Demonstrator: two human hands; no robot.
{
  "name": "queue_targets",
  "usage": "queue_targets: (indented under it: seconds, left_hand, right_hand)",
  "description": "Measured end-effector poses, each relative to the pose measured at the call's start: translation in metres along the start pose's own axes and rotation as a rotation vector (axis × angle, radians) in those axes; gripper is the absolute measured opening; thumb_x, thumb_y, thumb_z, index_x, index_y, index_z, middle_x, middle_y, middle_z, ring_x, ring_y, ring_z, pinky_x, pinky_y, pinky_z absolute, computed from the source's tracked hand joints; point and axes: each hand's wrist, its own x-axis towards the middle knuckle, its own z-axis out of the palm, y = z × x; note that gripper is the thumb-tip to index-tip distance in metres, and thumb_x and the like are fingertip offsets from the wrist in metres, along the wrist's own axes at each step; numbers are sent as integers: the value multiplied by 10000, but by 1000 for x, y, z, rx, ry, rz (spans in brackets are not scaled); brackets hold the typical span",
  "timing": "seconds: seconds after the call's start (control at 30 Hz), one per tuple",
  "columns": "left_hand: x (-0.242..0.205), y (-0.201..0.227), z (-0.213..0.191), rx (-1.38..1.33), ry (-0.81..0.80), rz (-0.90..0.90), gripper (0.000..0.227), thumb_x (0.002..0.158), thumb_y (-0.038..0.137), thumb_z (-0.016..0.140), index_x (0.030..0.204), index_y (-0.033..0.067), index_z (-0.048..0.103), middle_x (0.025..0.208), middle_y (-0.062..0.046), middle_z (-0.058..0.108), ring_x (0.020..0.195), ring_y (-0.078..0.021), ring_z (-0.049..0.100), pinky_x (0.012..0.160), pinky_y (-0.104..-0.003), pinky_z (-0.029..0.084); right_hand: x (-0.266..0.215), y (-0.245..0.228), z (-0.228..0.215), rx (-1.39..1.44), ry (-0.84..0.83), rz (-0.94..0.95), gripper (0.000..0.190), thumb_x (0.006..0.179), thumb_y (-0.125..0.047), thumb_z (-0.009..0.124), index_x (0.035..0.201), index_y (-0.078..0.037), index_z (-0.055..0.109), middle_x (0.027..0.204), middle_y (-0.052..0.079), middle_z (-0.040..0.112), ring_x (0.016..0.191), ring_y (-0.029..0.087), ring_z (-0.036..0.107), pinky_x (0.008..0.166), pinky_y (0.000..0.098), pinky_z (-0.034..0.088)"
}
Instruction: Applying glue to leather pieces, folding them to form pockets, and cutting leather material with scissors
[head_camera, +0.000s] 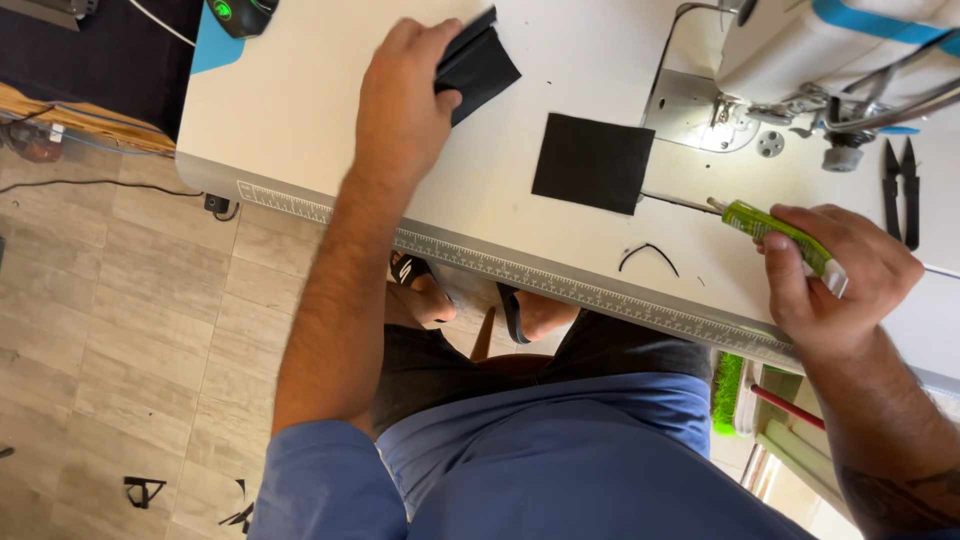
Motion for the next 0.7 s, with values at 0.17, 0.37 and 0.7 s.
queue_targets:
  seconds: [0.17,0.37,0.7]
  left_hand:
    - [-37,60,26,337,92,202,469,806,249,911,1176,71,682,1491,-161,485,1400,-384,400,1065,-658,402]
    - [-70,96,55,48,-260,441,675,972,410,767,1524,149,480,1627,-102,315,1543,-312,232,1270,-608,205]
    - [-69,63,67,248,-49,824,243,929,99,728,1171,92,739,1397,-135,607,1336,-338,532,1136,-558,423]
  right_hand:
    - [3,-3,4,-1,-10,43,247,1106,41,648,1077,283,688,868,341,689,734,430,684,707,493,540]
    - [2,-2,7,-1,-36,59,211,1107,99,649,1082,303,698,829,321,679,732,425,681,698,481,527]
    - [-8,17,14,42,-12,31,227,1147,105,624,1114,326,661,868,371,672,767,467,709,666,486,543]
